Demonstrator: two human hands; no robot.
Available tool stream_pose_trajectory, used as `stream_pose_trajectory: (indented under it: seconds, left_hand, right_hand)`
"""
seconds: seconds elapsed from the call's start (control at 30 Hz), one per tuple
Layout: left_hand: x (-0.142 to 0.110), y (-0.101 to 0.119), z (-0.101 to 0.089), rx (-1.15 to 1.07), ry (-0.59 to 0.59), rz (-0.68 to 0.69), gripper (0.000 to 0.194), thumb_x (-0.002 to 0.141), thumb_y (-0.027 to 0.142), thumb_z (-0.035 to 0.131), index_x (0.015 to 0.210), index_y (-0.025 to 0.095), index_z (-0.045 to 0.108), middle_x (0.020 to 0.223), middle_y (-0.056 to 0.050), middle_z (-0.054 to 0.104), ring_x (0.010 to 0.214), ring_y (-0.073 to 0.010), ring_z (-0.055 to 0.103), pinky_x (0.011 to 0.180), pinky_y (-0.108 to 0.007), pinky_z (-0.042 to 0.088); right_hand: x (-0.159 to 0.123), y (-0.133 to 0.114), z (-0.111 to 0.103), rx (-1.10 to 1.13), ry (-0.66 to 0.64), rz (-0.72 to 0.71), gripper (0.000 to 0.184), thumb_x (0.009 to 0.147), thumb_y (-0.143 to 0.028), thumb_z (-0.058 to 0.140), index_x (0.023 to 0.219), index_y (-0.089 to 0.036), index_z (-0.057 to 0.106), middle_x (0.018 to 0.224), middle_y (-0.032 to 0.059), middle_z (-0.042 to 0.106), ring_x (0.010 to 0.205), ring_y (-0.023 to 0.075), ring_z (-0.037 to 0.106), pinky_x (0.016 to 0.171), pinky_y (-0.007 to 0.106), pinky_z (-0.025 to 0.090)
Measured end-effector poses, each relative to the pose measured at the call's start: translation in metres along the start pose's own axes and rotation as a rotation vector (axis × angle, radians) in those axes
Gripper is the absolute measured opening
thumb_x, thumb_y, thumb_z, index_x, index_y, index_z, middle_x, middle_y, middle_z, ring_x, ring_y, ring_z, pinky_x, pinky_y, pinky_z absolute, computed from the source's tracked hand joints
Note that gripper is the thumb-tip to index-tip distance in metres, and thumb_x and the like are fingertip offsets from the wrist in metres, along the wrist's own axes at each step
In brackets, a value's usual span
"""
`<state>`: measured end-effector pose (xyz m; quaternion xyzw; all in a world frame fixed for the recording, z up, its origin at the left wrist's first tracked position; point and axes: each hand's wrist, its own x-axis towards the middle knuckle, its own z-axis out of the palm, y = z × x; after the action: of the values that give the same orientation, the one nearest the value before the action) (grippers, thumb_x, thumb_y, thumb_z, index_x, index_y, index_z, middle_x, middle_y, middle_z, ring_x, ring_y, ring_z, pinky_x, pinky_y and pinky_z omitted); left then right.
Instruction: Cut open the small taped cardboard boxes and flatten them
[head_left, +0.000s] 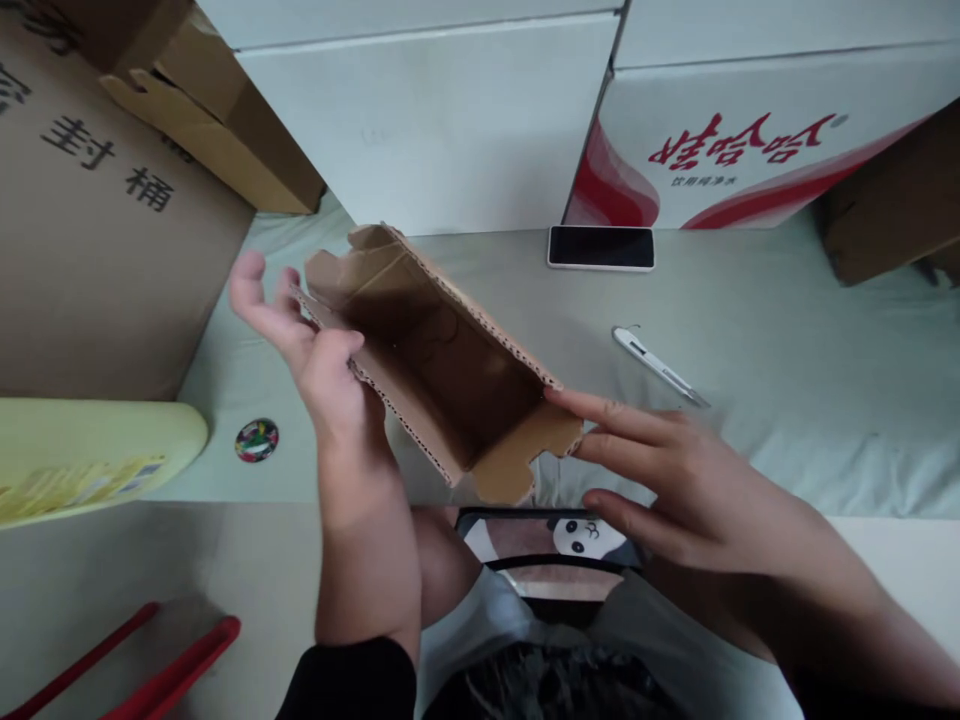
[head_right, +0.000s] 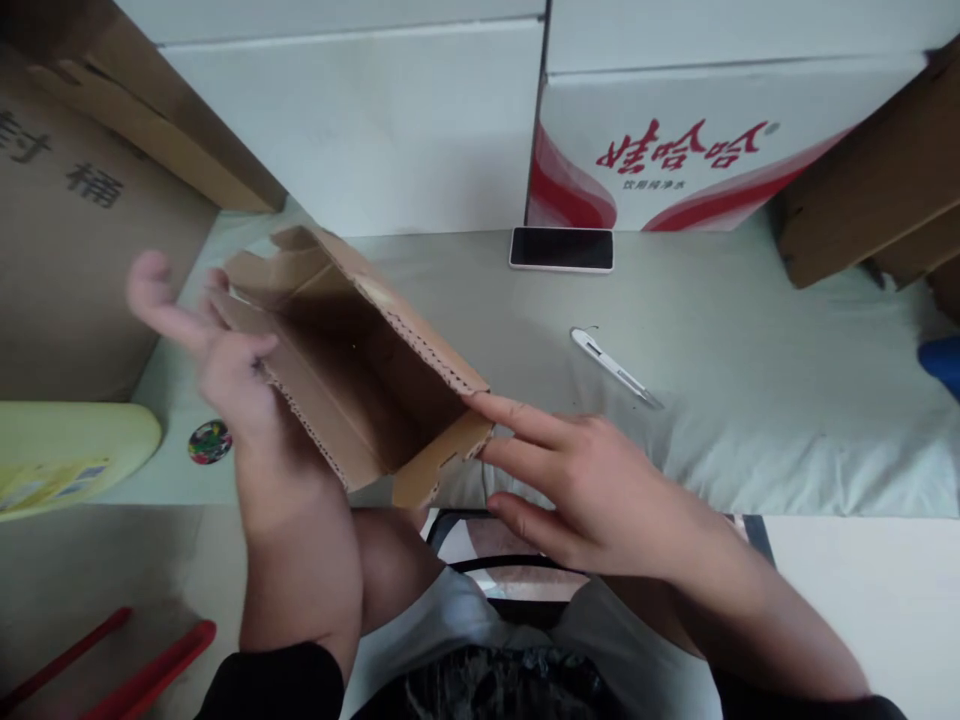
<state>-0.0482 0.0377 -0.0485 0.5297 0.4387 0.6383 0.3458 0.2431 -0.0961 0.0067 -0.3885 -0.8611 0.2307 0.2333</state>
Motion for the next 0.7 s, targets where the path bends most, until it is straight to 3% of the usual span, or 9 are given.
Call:
stream_pose_trajectory:
  seconds: [0.13,0.23,0.37,0.5,0.6,0.7]
  left_hand:
    - [-0.004,0.003,0.016,-0.27,0.075,0.033,0.062,0.064,0.022,0.073,0.121,0.039,0.056,0.1,0.004,0.068,0.102,-0.023,0.068,0.089,-0.039,0.053]
    - [-0.008,0.004,0.013,-0.196,0.099,0.006,0.066,0.061,0.022,0.07,0.123,0.039,0.057,0.094,0.002,0.068,0.099,-0.0247,0.066,0.091,-0.041,0.051]
    - [-0.012,0.005,0.002,-0.046,0.114,0.021,0.069,0.058,0.022,0.065,0.125,0.035,0.064,0.088,-0.001,0.066,0.101,-0.0259,0.062,0.098,-0.042,0.048]
    - [-0.014,0.006,0.002,0.0,0.062,-0.007,0.065,0.065,0.023,0.072,0.129,0.034,0.066,0.092,-0.001,0.065,0.101,-0.0243,0.061,0.097,-0.038,0.049]
    - [-0.012,0.001,0.002,-0.011,0.055,-0.04,0.046,0.083,0.044,0.077,0.126,0.035,0.065,0.089,-0.001,0.064,0.102,-0.025,0.064,0.098,-0.039,0.051]
    - [-0.01,-0.008,0.0,-0.046,0.066,-0.102,0.042,0.097,0.062,0.062,0.126,0.031,0.066,0.081,-0.002,0.062,0.102,-0.0269,0.067,0.099,-0.043,0.052]
  right_hand:
    - [0.003,0.009,0.007,0.002,0.085,0.019,0.024,0.103,-0.025,0.058,0.127,-0.024,0.06,0.157,0.0166,0.062,0.123,0.0249,0.077,0.079,0.03,0.069]
    - [0.006,0.018,0.017,0.048,0.152,0.0,0.02,0.103,-0.025,0.06,0.123,-0.024,0.059,0.157,0.0175,0.061,0.138,0.0241,0.068,0.097,0.032,0.067]
    - [0.009,0.029,0.034,0.005,0.237,0.03,0.032,0.1,-0.022,0.062,0.132,-0.025,0.059,0.162,0.0169,0.056,0.147,0.0282,0.061,0.101,0.039,0.067]
    - [0.014,0.035,0.048,-0.116,0.203,0.083,0.044,0.101,-0.021,0.059,0.145,-0.027,0.061,0.161,0.0142,0.057,0.138,0.03,0.068,0.096,0.043,0.069]
    - [0.014,0.036,0.052,-0.143,0.202,0.076,0.043,0.1,-0.02,0.058,0.142,-0.026,0.065,0.155,0.0122,0.064,0.131,0.0294,0.073,0.092,0.043,0.07]
    - [0.006,0.037,0.054,-0.063,0.436,-0.032,0.033,0.1,-0.019,0.055,0.124,-0.031,0.073,0.122,0.0063,0.079,0.103,0.0248,0.08,0.077,0.04,0.069]
